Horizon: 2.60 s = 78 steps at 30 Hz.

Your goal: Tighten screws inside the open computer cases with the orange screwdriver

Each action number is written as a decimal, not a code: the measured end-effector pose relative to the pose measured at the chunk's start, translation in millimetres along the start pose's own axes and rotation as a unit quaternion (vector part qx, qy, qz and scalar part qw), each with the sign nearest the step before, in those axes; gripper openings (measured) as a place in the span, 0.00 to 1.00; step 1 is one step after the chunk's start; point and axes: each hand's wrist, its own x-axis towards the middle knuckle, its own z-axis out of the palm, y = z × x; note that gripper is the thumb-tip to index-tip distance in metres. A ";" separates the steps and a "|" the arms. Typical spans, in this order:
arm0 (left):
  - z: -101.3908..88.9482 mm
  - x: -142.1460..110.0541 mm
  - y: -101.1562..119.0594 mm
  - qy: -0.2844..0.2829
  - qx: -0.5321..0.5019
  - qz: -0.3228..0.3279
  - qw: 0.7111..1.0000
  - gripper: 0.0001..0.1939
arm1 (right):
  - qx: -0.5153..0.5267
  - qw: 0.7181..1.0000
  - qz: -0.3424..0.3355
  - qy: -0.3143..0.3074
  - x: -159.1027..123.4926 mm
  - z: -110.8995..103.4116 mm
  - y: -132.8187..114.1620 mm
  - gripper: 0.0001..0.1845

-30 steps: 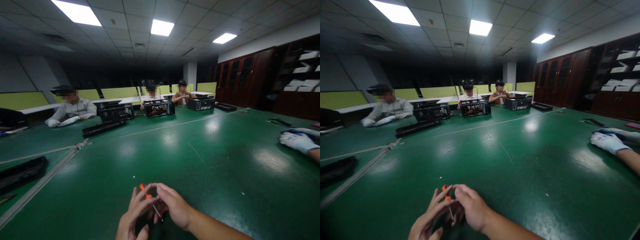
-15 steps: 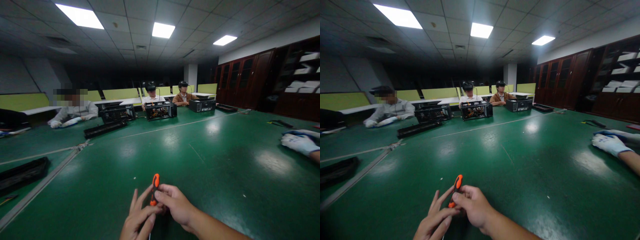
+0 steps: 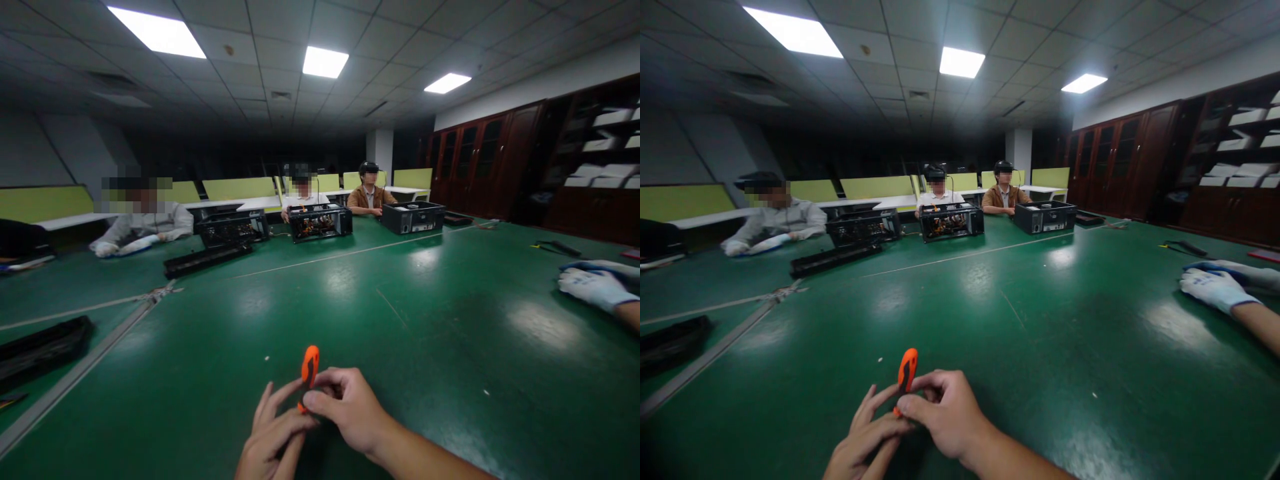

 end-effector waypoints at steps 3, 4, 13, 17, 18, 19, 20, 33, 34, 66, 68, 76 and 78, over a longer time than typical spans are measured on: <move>1.3 -0.3 0.3 0.003 0.003 -0.007 1.000 0.13 | 0.025 0.999 -0.022 -0.004 -1.5 -0.5 -4.8 0.24; 2.1 -0.7 -0.8 0.004 0.005 -0.009 1.000 0.13 | 0.035 0.999 -0.030 0.005 -2.0 -1.1 -6.6 0.24; 12.2 -0.9 -15.2 0.016 0.035 -0.066 0.997 0.21 | 0.023 0.994 -0.099 -0.052 -9.4 -4.0 -12.2 0.25; 17.2 -4.6 -21.3 0.061 0.012 -0.101 0.993 0.25 | -0.003 0.996 -0.055 -0.070 -11.1 3.9 -6.6 0.19; 17.9 -5.5 -22.2 0.067 -0.001 -0.109 0.992 0.26 | -0.016 0.997 -0.043 -0.067 -10.9 5.6 -5.3 0.17; 18.1 -6.0 -22.3 0.071 -0.018 -0.119 0.990 0.26 | -0.031 0.997 -0.032 -0.064 -10.7 7.0 -4.3 0.16; 17.8 -5.9 -21.5 0.072 -0.041 -0.131 0.988 0.26 | -0.045 0.997 -0.025 -0.063 -10.7 7.9 -3.8 0.16; -0.7 9.5 11.8 0.086 -0.133 -0.143 0.977 0.18 | -0.349 0.926 -0.136 -0.051 -15.5 -0.8 0.2 0.16; -0.6 8.7 12.7 0.085 -0.120 -0.126 0.981 0.17 | -0.359 0.921 -0.141 -0.060 -16.1 -1.3 -0.7 0.15; -8.6 7.8 30.8 0.024 -0.243 -0.036 0.969 0.11 | 0.049 0.998 0.019 -0.044 -4.1 -2.4 -1.6 0.31; -8.0 9.1 35.2 0.028 -0.225 -0.055 0.972 0.11 | 0.026 0.998 0.010 -0.058 -5.9 -1.7 -1.2 0.26; -3.8 4.0 37.7 -0.016 -0.266 -0.113 0.957 0.08 | -0.001 0.999 0.016 -0.051 -7.5 -2.7 -7.3 0.24; -0.2 0.6 36.0 -0.014 -0.319 -0.168 0.932 0.15 | 0.002 1.000 0.012 -0.028 -6.5 -3.0 -7.2 0.23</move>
